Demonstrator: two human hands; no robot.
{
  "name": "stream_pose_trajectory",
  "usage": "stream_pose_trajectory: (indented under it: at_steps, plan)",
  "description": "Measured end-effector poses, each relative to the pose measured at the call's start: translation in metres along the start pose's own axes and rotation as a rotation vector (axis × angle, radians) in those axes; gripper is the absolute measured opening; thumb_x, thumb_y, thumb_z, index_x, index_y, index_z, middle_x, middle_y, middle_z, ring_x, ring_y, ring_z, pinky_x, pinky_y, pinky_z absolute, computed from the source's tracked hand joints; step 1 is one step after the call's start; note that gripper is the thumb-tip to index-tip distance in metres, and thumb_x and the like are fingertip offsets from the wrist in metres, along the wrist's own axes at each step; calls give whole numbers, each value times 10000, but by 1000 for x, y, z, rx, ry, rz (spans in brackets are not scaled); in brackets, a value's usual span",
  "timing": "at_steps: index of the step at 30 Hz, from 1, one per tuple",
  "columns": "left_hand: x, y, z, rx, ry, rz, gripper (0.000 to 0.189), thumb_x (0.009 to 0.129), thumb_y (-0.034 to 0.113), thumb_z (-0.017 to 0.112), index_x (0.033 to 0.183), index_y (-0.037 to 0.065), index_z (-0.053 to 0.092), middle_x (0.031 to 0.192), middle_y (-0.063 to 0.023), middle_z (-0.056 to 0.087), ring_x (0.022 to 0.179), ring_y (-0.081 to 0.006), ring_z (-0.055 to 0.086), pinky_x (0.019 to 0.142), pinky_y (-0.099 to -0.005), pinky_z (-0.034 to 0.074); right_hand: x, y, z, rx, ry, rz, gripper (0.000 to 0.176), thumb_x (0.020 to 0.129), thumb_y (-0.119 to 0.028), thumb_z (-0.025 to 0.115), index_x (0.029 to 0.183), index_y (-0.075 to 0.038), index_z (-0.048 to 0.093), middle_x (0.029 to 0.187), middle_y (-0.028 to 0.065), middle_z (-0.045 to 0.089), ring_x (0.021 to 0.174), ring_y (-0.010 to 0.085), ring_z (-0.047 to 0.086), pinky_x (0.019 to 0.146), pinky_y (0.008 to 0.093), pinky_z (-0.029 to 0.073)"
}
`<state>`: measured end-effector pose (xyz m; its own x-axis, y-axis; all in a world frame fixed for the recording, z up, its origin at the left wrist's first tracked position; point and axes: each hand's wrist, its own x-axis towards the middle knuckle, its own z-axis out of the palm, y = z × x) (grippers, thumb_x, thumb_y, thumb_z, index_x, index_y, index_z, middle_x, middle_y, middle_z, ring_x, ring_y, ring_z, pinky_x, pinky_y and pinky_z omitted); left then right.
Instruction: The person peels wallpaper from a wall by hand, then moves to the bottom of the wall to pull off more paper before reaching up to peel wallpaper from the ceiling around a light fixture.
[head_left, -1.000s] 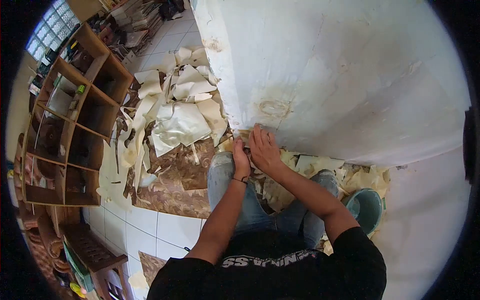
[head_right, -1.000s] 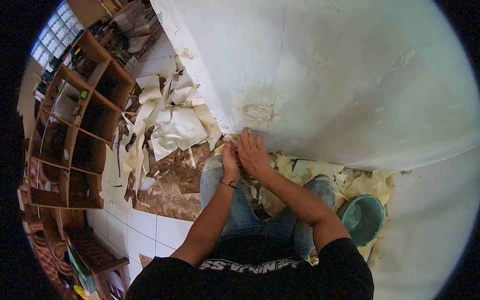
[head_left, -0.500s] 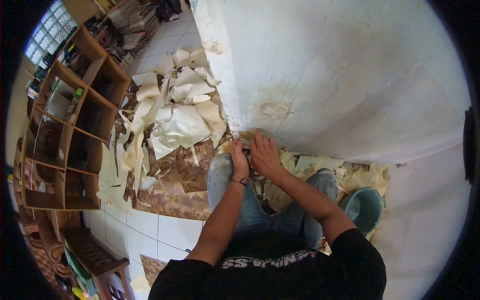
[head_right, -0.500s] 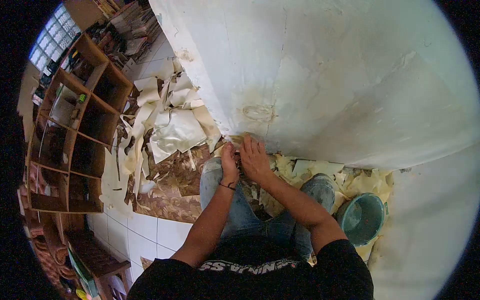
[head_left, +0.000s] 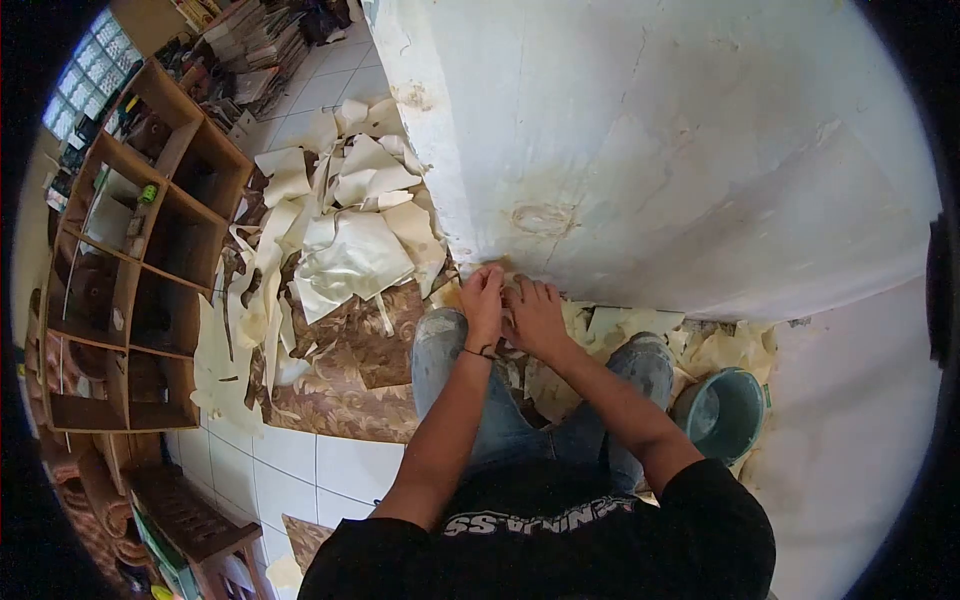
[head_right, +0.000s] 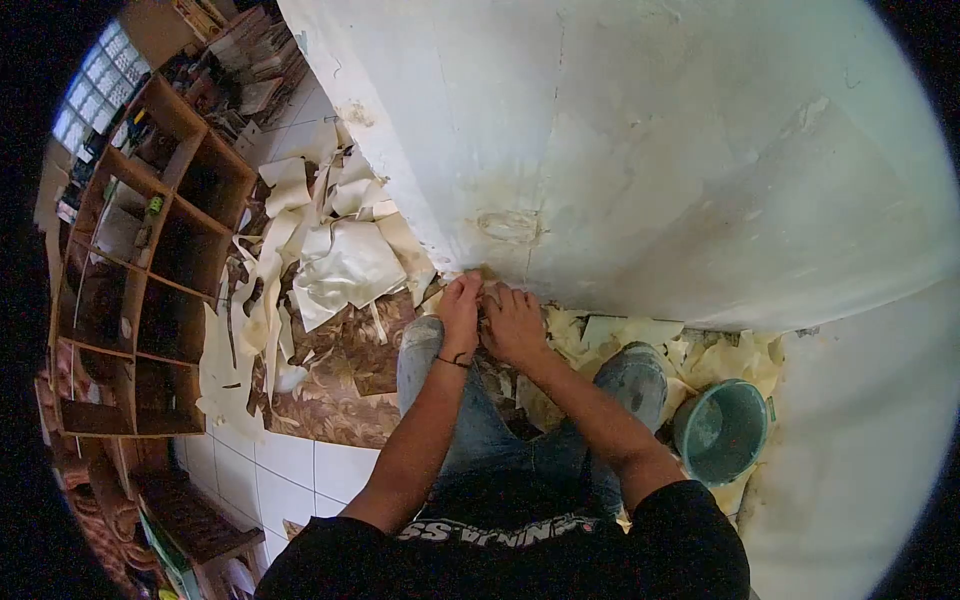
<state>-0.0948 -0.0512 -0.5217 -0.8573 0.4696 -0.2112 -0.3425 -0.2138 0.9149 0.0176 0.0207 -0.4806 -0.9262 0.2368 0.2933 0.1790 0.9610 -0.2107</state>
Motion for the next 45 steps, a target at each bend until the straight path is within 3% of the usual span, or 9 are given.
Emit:
stream_pose_trajectory:
  at_steps: [5, 7, 11, 13, 23, 35, 41, 43, 45]
  plan:
    - [3, 15, 26, -67, 100, -148, 209, 990, 281, 743, 932, 84, 704, 833, 14, 666, 748, -90, 586, 681, -250, 444, -35, 10, 16, 37, -29, 81, 388, 790, -173, 757, 1150, -64, 661, 1162, 139, 623, 1126, 340, 609, 974, 484, 447]
    - [3, 22, 32, -71, 126, -176, 200, 978, 278, 752, 925, 92, 702, 818, 12, 665, 712, -89, 582, 636, -249, 432, -45, 12, 20, 94, -155, 156, 314, 820, -134, 723, 1126, -82, 681, 1032, 131, 646, 1012, 348, 655, 907, 477, 497]
    - [7, 22, 37, -127, 174, -270, 172, 956, 250, 761, 906, 101, 694, 778, 6, 658, 636, -87, 566, 540, -241, 391, -60, 8, 20, 183, -139, 195, 269, 858, -127, 696, 1124, -86, 679, 962, 153, 673, 910, 379, 685, 833, 491, 542]
    - [5, 23, 37, -145, 174, -259, 177, 941, 240, 769, 863, 99, 695, 760, 11, 661, 638, -82, 575, 545, -238, 393, -63, 8, 21, 281, -276, 250, 308, 879, -145, 721, 1174, -74, 671, 1040, 162, 673, 970, 373, 693, 832, 495, 548]
    - [13, 25, 53, -350, 301, -356, 175, 898, 161, 726, 756, 91, 652, 710, -11, 638, 559, -110, 536, 501, -262, 381, -73, 11, 22, 247, -276, 272, 267, 874, -172, 685, 1127, -84, 682, 993, 166, 715, 898, 382, 717, 788, 488, 573]
    - [8, 17, 58, -255, 433, -277, 129, 895, 138, 684, 793, 89, 623, 693, -1, 575, 608, -117, 506, 590, -284, 411, -76, 16, 33, 325, -373, 372, 280, 913, -236, 683, 1131, -60, 676, 993, 171, 731, 889, 384, 727, 781, 508, 585]
    - [1, -11, 28, -202, 259, -249, 174, 938, 205, 675, 815, 91, 629, 738, 7, 610, 670, -109, 554, 628, -253, 416, -69, 16, 28, 443, -267, 431, 277, 911, -240, 687, 1100, -39, 689, 992, 182, 733, 891, 391, 726, 778, 502, 578]
    - [-3, 0, 36, -210, 271, -212, 177, 940, 203, 679, 815, 88, 629, 753, 5, 624, 689, -106, 565, 635, -250, 419, -68, 17, 29, 453, -234, 474, 251, 886, -238, 700, 1078, -76, 717, 994, 103, 764, 913, 337, 738, 773, 446, 580]
    - [-4, 10, 45, -222, 282, -173, 181, 941, 202, 683, 814, 85, 629, 768, 3, 639, 708, -103, 577, 642, -247, 422, -68, 16, 29, 439, -247, 471, 254, 890, -242, 699, 1080, -75, 717, 991, 107, 763, 915, 338, 738, 774, 446, 580]
